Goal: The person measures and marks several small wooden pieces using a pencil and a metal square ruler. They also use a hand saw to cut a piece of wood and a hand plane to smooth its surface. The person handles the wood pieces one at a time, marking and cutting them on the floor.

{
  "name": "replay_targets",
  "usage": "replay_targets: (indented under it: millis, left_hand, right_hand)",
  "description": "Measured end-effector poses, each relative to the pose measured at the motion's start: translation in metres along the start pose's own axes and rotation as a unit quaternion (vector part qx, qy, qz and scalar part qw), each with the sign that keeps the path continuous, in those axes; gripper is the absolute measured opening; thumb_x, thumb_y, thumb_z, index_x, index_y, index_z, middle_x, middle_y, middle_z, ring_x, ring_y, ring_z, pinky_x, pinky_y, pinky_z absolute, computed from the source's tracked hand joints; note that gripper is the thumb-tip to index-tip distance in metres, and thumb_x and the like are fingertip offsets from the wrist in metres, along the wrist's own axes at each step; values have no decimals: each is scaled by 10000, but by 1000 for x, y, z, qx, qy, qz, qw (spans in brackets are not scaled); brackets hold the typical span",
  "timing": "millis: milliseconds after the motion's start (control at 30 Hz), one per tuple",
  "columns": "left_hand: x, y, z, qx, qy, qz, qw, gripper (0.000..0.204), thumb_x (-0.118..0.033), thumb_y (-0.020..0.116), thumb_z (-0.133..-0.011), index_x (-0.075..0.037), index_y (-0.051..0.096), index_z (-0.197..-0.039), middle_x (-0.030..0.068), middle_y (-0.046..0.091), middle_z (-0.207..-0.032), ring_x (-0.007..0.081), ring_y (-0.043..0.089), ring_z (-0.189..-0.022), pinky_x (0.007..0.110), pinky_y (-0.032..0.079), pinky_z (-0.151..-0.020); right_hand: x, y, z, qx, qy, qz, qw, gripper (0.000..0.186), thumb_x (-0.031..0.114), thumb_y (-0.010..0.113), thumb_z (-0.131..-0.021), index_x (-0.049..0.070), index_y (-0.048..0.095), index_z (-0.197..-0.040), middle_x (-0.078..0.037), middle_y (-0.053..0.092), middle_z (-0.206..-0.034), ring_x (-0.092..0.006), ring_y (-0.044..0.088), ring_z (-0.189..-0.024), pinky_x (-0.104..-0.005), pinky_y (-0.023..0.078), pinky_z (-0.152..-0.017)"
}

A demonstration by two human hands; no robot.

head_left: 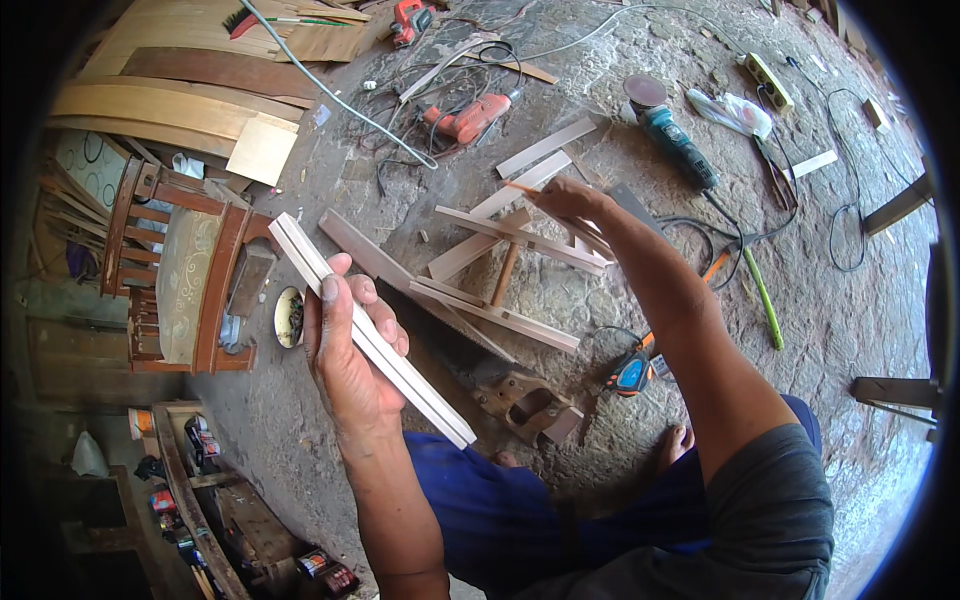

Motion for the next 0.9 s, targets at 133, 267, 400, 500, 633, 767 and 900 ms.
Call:
replay_targets:
  millis: [133,267,400,500,633,767,900]
  left_hand:
    - [5,1,-5,-15,-15,-9,1000,327,-319,621,-1039,-94,597,-1276,0,594,-876,73,564,-579,227,455,-429]
    - [13,0,-17,-35,-41,-2,999,300,-310,662,-1017,-115,611,-1238,-10,595,-869,76,555,-576,223,437,-427]
    - [17,3,-32,-10,-43,-12,999,286,-297,717,-973,-120,634,-1182,-18,609,-857,89,558,-603,232,429,-451]
    - [13,4,-43,-34,-53,-34,997,284,-297,748,-947,-120,648,-1147,0,638,-837,93,565,-566,240,458,-448]
    - [7,0,-44,-58,-47,-63,995,315,-288,701,-981,-69,602,-1184,74,656,-956,221,716,-836,368,616,-689]
    - [9,-3,-41,7,-17,-49,999,436,-325,685,-993,-26,551,-1281,102,649,-1144,219,682,-1046,411,574,-911]
    - [10,-2,-33,54,0,-47,997,433,-291,658,-1018,-29,550,-1346,70,638,-1197,141,625,-1059,299,537,-893]
  right_hand:
    - [3,-8,12,-56,-3,-194,979,452,420,603,-951,-6,750,-986,-69,675,-769,-153,610,-694,-379,483,-636]
    - [36,-18,30,-46,-64,-394,916,435,446,674,-947,17,746,-957,-12,644,-785,-92,560,-675,-287,452,-622]
    - [108,-5,47,-26,-74,-607,791,301,329,742,-928,32,717,-975,-6,672,-792,-69,539,-564,-244,413,-466]
    - [167,-6,79,-2,-114,-631,768,281,322,724,-945,45,710,-992,7,658,-760,-72,534,-545,-228,417,-463]
    - [233,-13,132,-8,-176,-646,743,257,311,708,-961,55,719,-948,14,645,-746,-72,540,-597,-245,440,-521]
    - [258,-17,165,42,-278,-639,716,239,184,622,-1015,-8,641,-1157,-110,715,-838,-157,714,-664,-297,622,-623]
    - [269,-12,174,-13,-269,-576,772,277,220,653,-1006,3,708,-1169,-61,731,-921,-95,671,-759,-268,568,-676]
Point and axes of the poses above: each hand's wrist, its own z-axis away from the middle knuckle, its own y-axis out of the palm, x = y × z, the point moved 1 cm from there along -z, towards the middle knuckle
